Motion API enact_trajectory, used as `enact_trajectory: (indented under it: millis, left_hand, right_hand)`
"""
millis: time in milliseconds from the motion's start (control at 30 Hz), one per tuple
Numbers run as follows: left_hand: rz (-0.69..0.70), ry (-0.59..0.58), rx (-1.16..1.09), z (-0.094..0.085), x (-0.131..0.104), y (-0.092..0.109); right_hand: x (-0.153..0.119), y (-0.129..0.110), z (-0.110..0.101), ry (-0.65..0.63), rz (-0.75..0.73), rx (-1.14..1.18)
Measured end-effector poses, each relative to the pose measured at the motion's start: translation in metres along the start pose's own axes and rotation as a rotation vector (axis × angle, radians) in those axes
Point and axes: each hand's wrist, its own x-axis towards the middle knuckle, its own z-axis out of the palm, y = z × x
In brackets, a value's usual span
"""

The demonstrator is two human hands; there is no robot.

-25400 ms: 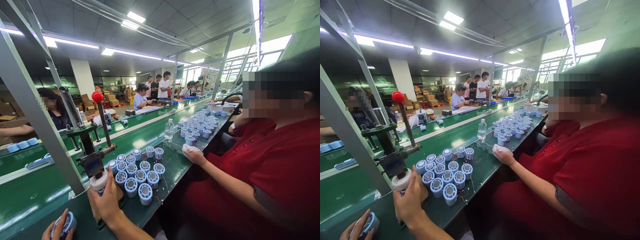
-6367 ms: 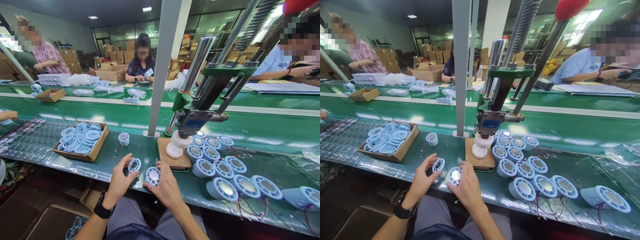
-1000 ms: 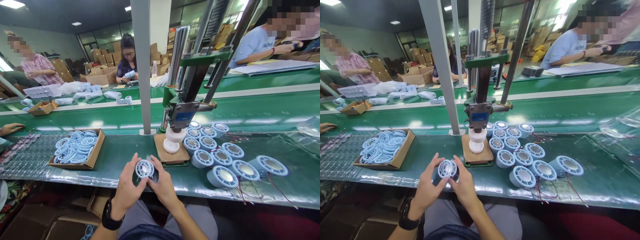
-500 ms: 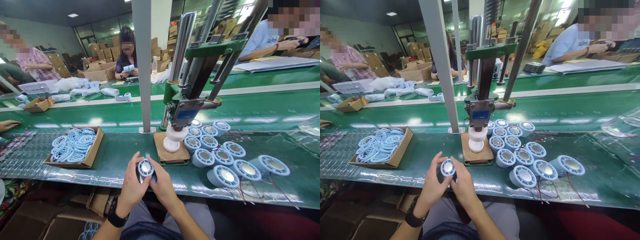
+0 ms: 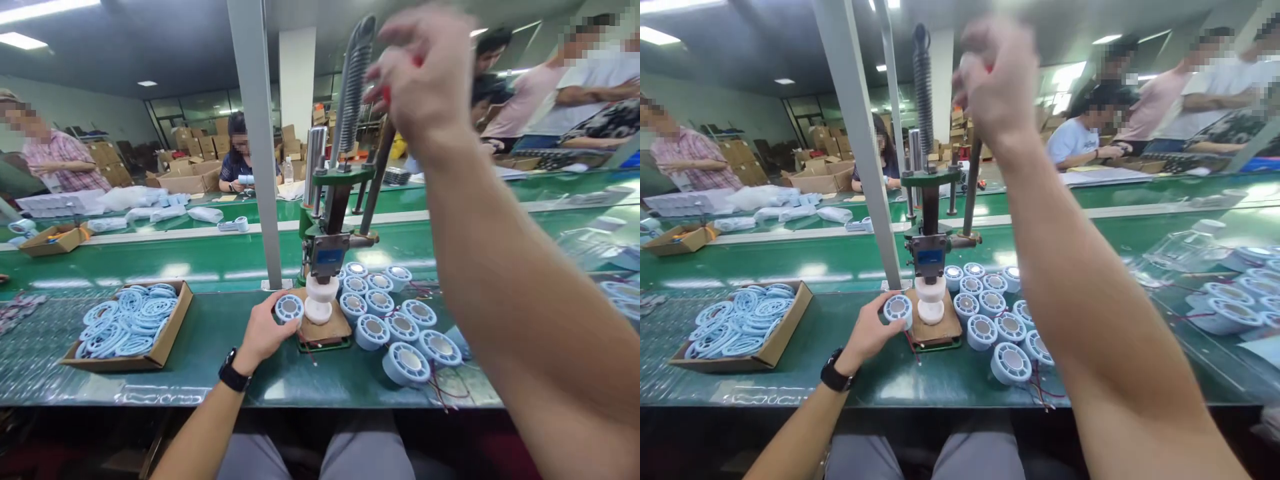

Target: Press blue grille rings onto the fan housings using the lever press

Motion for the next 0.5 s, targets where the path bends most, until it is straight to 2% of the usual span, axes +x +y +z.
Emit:
enact_trajectory:
  millis: [67, 133, 267, 333, 433, 500]
  left_hand:
    - [0.049, -0.032, -0.044, 0.015, 0.015, 0.007]
    - [0.080, -0.073, -0.122, 0.032, 0.028, 0.010]
    - [0.093, -0.167, -0.387, 0.059, 0.046, 0.002]
    - [0.094, -0.204, -0.456, 0.064, 0.049, -0.004]
    - [0.116, -0.179, -0.447, 0.062, 0.044, -0.009]
    - [0.156, -0.151, -0.422, 0.060, 0.037, -0.010]
  right_hand:
    - [0.017, 0.013, 0.017, -0.033, 0.087, 0.085]
    - [0.018, 0.021, 0.027, 0.008, 0.133, 0.104]
    - [0.010, 0.022, 0.030, 0.079, 0.160, 0.186]
    - [0.009, 0.020, 0.029, 0.103, 0.179, 0.211]
    - [0.006, 0.021, 0.024, 0.081, 0.208, 0.216]
    - [-0.004, 0.026, 0.022, 0.124, 0.096, 0.204]
